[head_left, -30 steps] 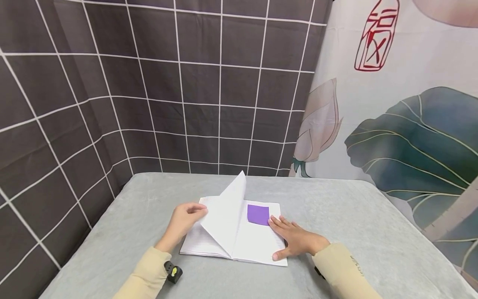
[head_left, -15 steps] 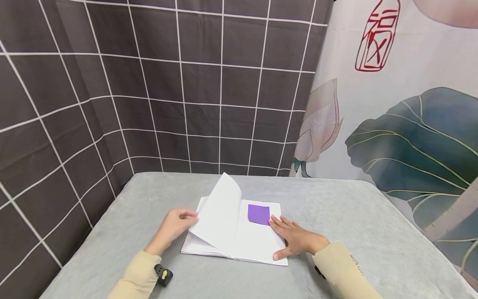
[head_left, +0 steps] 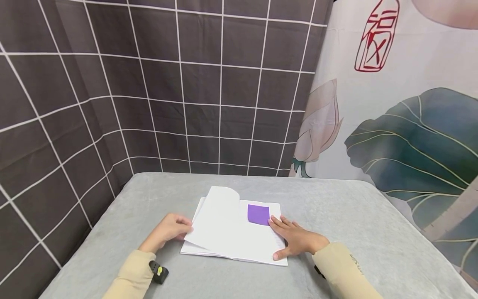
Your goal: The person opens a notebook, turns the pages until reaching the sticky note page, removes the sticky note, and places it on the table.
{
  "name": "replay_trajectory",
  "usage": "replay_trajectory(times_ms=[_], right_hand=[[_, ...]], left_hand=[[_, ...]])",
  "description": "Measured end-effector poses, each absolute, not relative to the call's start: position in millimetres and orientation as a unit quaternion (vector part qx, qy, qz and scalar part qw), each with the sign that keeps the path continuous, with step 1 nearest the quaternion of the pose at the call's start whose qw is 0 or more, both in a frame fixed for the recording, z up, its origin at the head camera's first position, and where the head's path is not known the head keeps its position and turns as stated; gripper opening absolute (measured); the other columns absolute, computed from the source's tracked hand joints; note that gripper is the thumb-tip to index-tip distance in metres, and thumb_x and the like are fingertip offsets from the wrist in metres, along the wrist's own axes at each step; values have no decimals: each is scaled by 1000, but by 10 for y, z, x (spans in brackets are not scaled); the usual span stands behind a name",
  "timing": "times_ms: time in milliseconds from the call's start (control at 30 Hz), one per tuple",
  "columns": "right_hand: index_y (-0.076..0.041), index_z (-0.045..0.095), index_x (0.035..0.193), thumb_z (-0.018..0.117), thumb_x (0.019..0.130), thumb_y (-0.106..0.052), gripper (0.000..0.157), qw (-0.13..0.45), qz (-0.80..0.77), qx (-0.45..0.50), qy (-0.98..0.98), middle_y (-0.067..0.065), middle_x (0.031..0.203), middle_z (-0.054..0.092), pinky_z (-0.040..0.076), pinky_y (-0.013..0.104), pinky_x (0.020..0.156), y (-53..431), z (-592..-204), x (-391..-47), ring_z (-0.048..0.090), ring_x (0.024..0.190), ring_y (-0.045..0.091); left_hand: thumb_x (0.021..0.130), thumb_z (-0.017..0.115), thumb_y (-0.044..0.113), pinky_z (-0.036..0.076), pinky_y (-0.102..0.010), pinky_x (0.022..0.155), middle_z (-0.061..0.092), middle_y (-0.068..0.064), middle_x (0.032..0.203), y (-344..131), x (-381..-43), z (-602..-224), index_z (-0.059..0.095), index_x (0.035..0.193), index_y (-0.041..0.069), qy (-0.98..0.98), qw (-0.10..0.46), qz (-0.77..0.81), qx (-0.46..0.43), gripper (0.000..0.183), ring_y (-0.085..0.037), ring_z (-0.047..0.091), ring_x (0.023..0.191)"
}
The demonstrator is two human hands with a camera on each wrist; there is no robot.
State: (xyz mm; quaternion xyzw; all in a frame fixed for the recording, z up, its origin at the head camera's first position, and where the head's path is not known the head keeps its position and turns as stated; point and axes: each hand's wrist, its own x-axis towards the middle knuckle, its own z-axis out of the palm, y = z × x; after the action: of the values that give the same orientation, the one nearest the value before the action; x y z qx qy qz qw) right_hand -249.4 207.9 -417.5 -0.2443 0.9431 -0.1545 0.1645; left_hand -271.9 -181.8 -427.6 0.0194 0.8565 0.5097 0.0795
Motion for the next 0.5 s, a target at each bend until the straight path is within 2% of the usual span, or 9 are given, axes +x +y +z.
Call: replay_trajectory(times_ms=[300,500], right_hand=[[-2,25,150,76,73,-52,105,161,-152,-247,943,16,159,19,13,65,112,2071,-4160,-2495,11,145,45],[-2,31,148,69,80,-53,93,150,-134,-245,949,17,157,26,13,64,113,2044,-4111,-2497,14,144,47]], left_hand=[[76,68,2,54,-24,55,59,1,68,-1913,-2715,-4320,66,89,-5,844,156,512,39,15,-9,56,58],[77,67,2,52,-21,53,55,3,66,-1929,-2701,-4310,65,86,-4,839,189,507,51,11,-7,54,57]])
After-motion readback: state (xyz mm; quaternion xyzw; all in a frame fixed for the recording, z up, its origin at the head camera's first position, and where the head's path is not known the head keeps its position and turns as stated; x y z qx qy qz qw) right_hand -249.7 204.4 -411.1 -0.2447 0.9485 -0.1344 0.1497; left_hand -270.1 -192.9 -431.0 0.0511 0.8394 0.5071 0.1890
